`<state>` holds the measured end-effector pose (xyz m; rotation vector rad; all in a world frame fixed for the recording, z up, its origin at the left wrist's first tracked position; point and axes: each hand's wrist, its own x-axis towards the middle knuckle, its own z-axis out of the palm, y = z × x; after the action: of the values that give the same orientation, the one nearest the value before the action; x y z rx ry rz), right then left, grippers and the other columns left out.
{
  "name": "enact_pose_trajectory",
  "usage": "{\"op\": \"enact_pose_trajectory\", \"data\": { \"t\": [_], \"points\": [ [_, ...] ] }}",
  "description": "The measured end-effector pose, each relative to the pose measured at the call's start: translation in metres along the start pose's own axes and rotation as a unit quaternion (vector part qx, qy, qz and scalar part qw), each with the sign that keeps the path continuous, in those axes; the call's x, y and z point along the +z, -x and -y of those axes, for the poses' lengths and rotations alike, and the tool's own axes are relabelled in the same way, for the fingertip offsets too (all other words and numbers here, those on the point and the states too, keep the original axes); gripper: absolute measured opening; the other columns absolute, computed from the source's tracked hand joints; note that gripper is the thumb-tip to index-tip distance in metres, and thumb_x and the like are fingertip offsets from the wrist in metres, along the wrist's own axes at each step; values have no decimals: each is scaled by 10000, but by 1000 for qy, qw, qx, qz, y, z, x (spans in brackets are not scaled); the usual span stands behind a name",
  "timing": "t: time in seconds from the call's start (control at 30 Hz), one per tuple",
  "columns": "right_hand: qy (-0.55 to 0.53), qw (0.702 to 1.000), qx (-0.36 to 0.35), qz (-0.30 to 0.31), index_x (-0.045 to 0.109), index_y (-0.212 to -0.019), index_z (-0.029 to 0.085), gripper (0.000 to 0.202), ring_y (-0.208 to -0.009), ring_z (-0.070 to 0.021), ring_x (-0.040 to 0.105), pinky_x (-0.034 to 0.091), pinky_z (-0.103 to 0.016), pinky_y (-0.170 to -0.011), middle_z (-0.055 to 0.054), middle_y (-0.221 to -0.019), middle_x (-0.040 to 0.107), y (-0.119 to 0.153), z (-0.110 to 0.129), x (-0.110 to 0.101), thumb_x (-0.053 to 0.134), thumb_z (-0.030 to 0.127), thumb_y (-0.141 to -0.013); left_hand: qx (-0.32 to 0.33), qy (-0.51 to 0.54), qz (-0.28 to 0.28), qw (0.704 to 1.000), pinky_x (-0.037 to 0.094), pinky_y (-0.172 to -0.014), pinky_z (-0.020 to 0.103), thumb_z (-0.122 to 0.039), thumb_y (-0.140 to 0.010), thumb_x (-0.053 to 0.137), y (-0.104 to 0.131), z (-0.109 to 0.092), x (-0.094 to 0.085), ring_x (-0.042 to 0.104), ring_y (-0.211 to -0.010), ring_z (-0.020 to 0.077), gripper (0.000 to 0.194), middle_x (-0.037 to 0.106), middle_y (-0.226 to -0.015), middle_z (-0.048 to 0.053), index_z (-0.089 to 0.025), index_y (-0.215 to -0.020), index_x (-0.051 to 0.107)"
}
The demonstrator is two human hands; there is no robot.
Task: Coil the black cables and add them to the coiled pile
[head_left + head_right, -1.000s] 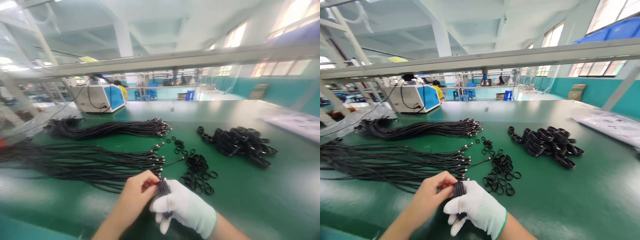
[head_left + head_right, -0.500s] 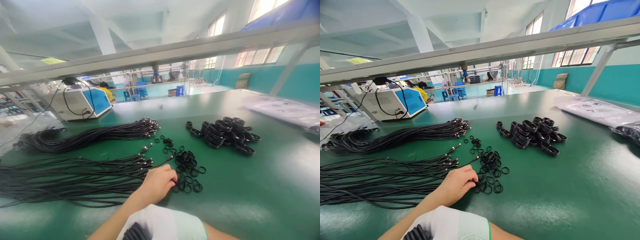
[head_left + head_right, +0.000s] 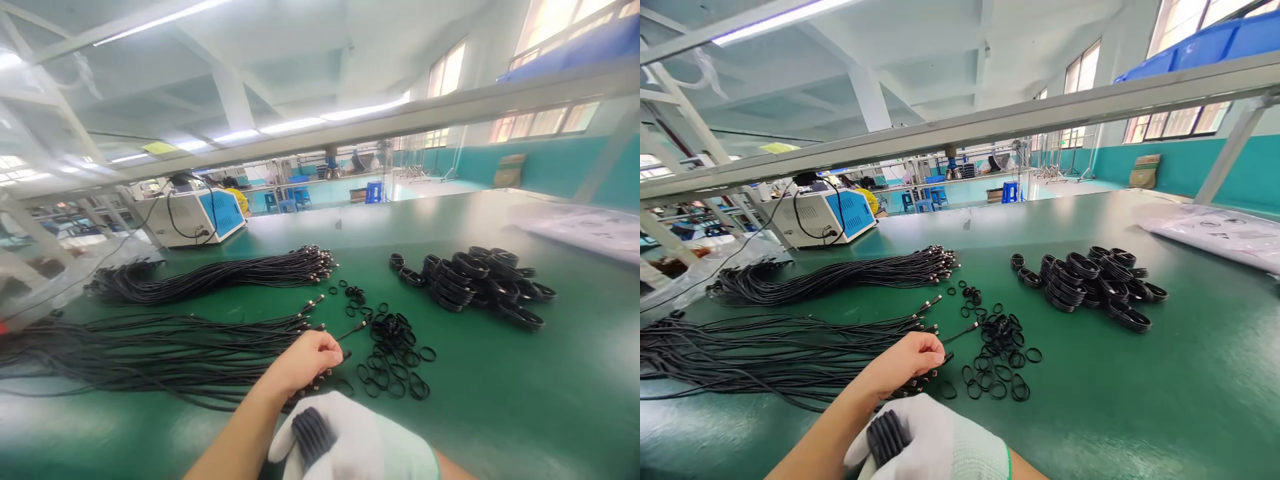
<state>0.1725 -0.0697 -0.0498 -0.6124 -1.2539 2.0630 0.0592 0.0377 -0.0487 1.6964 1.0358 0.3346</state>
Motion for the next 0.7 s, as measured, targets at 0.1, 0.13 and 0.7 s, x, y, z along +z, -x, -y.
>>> {"op": "enact_pose_trajectory", "data": {
  "t": [0.1, 0.13, 0.7],
  "points": [
    [-21, 997, -41, -70, 513, -1029, 139, 299, -489, -70, 488, 377, -174, -410, 0, -746, 593, -5, 1, -3, 610, 233, -763, 13, 84, -19, 996, 238, -481, 206, -316, -726, 550, 16, -1, -8, 312, -489, 72, 176, 400, -549, -58, -151, -706, 494],
    [-32, 992, -63, -107, 500, -1026, 137, 331, -440, -65, 454, 336, -169, -373, 8, -689, 585, -7, 2, -4, 608, 225, -725, 21, 106, -29, 994, 249, -490, 204, -331, -741, 537, 23, -1, -10, 317, -500, 70, 190, 403, -576, -53, -154, -718, 474],
    [-105, 965, -94, -221, 555, -960, 228, 425, -510, -127, 495, 339, -217, -369, -26, -690, 542, -9, -27, -20, 688, 508, -668, 115, 334, -136, 926, 316, -445, 179, -381, -775, 566, 76, 34, 36, 451, -465, 82, 235, 529, -581, -19, -168, -703, 499]
  ]
}}
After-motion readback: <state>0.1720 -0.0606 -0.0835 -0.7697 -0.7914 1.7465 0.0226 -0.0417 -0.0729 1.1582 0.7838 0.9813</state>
